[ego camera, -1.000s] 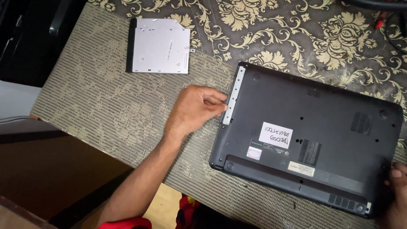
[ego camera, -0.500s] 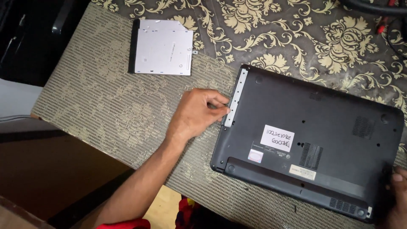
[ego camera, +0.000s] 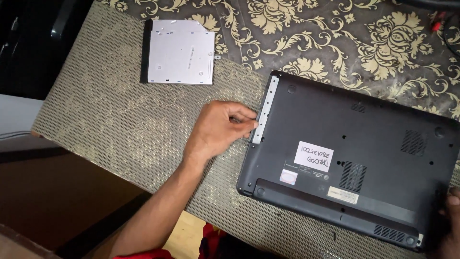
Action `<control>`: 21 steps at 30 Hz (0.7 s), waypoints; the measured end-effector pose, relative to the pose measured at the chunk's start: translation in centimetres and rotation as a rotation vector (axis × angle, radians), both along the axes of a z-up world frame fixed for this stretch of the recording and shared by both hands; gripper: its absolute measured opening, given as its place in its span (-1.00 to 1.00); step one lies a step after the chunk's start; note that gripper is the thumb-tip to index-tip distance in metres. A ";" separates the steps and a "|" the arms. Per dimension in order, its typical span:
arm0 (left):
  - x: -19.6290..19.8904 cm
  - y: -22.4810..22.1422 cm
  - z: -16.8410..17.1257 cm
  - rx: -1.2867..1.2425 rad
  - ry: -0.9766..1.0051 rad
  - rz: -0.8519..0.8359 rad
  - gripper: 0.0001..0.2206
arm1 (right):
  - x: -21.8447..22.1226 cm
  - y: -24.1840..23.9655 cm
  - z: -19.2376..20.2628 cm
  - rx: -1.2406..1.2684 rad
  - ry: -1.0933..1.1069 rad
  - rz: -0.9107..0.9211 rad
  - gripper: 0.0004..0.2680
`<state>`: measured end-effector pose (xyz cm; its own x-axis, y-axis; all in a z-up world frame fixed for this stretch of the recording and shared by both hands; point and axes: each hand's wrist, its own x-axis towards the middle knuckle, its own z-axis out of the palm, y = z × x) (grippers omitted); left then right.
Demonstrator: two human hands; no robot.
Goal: The person is unscrewing the back cover of a laptop, removing it to reveal the internal components, and then replacing the cover and screwing it back in.
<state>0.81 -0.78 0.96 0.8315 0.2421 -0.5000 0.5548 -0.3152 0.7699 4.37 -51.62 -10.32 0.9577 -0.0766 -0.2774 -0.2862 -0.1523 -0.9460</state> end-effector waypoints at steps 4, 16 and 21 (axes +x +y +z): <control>0.0 0.4 -0.8 -0.049 -0.044 -0.012 -0.82 | 0.1 -1.0 -0.5 -0.120 -0.051 0.051 -0.84; -0.2 0.3 -0.8 -0.115 -0.045 0.040 -0.83 | 0.2 -3.1 -2.6 -0.229 -0.054 -0.052 -0.79; -0.2 0.3 -1.2 -0.145 -0.071 0.046 -0.82 | 0.2 -3.0 -3.0 -0.124 -0.065 -0.045 -0.77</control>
<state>0.57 -0.47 -0.24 0.8559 0.2102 -0.4725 0.5083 -0.1735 0.8436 4.53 -54.59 -13.28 0.9683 -0.1493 -0.2003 -0.2337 -0.2579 -0.9375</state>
